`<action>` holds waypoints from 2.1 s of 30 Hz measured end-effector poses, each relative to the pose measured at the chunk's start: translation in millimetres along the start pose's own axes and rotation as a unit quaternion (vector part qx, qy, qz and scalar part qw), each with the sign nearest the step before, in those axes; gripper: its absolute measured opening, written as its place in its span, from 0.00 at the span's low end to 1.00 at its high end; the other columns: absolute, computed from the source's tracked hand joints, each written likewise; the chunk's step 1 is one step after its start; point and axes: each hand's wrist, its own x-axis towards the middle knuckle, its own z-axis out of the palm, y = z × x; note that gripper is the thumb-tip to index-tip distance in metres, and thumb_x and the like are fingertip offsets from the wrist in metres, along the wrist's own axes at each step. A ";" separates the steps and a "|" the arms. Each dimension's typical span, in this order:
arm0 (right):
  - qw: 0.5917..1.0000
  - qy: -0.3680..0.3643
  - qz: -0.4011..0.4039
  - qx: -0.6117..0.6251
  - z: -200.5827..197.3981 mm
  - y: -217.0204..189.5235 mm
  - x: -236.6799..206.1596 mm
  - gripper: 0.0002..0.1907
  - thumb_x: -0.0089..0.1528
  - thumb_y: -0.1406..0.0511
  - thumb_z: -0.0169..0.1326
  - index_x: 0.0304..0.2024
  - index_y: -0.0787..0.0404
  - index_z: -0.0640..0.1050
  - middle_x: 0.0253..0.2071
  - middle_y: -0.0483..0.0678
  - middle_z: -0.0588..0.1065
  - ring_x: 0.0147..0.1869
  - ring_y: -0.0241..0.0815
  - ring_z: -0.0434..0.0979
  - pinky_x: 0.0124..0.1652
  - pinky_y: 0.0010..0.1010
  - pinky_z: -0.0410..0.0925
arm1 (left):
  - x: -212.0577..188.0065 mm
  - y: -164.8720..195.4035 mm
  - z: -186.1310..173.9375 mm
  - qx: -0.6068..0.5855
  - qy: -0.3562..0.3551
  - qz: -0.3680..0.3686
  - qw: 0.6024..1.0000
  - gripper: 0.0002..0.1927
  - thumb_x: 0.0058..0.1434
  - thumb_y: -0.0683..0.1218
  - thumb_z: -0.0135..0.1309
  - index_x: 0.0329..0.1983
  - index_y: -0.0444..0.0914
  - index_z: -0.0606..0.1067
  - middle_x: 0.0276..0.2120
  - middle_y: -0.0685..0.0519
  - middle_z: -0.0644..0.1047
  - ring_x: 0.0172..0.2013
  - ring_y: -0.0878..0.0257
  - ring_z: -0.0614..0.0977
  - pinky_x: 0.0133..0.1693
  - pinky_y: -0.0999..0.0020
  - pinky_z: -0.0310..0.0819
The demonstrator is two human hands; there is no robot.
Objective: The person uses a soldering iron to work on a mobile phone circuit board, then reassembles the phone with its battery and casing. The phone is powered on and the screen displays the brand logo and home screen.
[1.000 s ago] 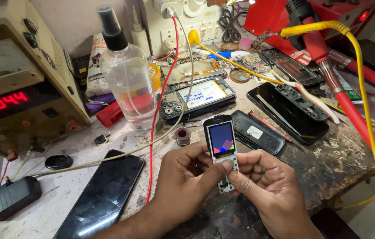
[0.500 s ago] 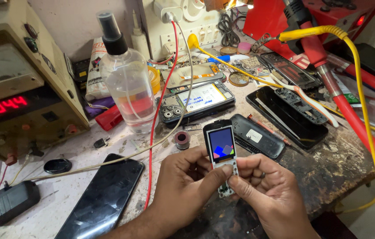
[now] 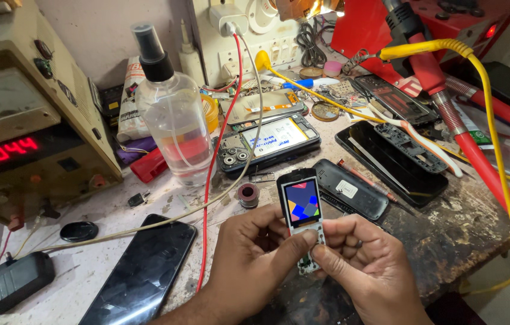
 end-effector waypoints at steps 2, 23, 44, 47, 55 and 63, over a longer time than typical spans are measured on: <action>1.000 -0.005 -0.006 -0.007 -0.6 0.6 0.1 0.12 0.59 0.76 0.60 0.45 0.70 0.78 0.37 0.50 0.82 0.38 0.33 0.80 0.37 0.27 0.75 | -0.2 -0.5 0.6 -0.002 0.003 0.002 1.000 0.07 0.60 0.44 0.64 0.35 0.35 0.82 0.23 0.60 0.77 0.24 0.77 0.74 0.27 0.79 0.67; 1.000 0.000 -0.006 -0.007 -1.0 0.3 1.0 0.11 0.59 0.76 0.60 0.45 0.69 0.78 0.38 0.50 0.82 0.40 0.32 0.81 0.38 0.26 0.74 | 0.0 1.2 1.6 -0.003 0.001 0.003 1.000 0.05 0.60 0.42 0.63 0.37 0.35 0.83 0.23 0.60 0.78 0.24 0.77 0.74 0.27 0.79 0.68; 1.000 0.000 -0.014 -0.018 -0.8 1.9 2.1 0.12 0.59 0.75 0.60 0.45 0.69 0.78 0.37 0.49 0.81 0.40 0.32 0.80 0.39 0.26 0.74 | 0.7 0.1 2.1 -0.018 0.001 -0.001 1.000 0.07 0.59 0.42 0.63 0.39 0.35 0.83 0.24 0.60 0.79 0.25 0.77 0.75 0.27 0.79 0.69; 1.000 0.000 -0.012 -0.021 -0.6 1.0 2.2 0.12 0.58 0.76 0.60 0.45 0.69 0.78 0.37 0.50 0.82 0.40 0.33 0.80 0.39 0.26 0.74 | 0.8 -0.4 2.0 -0.025 0.002 -0.003 1.000 0.06 0.60 0.42 0.63 0.38 0.35 0.83 0.24 0.60 0.79 0.25 0.77 0.75 0.27 0.79 0.68; 1.000 0.001 -0.010 -0.021 1.5 -1.6 1.5 0.12 0.59 0.75 0.60 0.45 0.69 0.78 0.37 0.50 0.81 0.39 0.33 0.80 0.38 0.27 0.75 | 0.6 -1.8 2.3 -0.007 0.000 0.011 1.000 0.06 0.61 0.43 0.63 0.38 0.35 0.83 0.23 0.60 0.78 0.25 0.77 0.74 0.28 0.79 0.68; 1.000 -0.010 -0.004 -0.003 0.8 -1.7 1.7 0.11 0.59 0.75 0.59 0.44 0.69 0.77 0.37 0.50 0.81 0.39 0.33 0.81 0.37 0.30 0.77 | 0.3 -0.3 1.3 -0.005 -0.007 0.020 1.000 0.07 0.61 0.43 0.63 0.39 0.35 0.83 0.25 0.60 0.79 0.26 0.77 0.75 0.29 0.79 0.69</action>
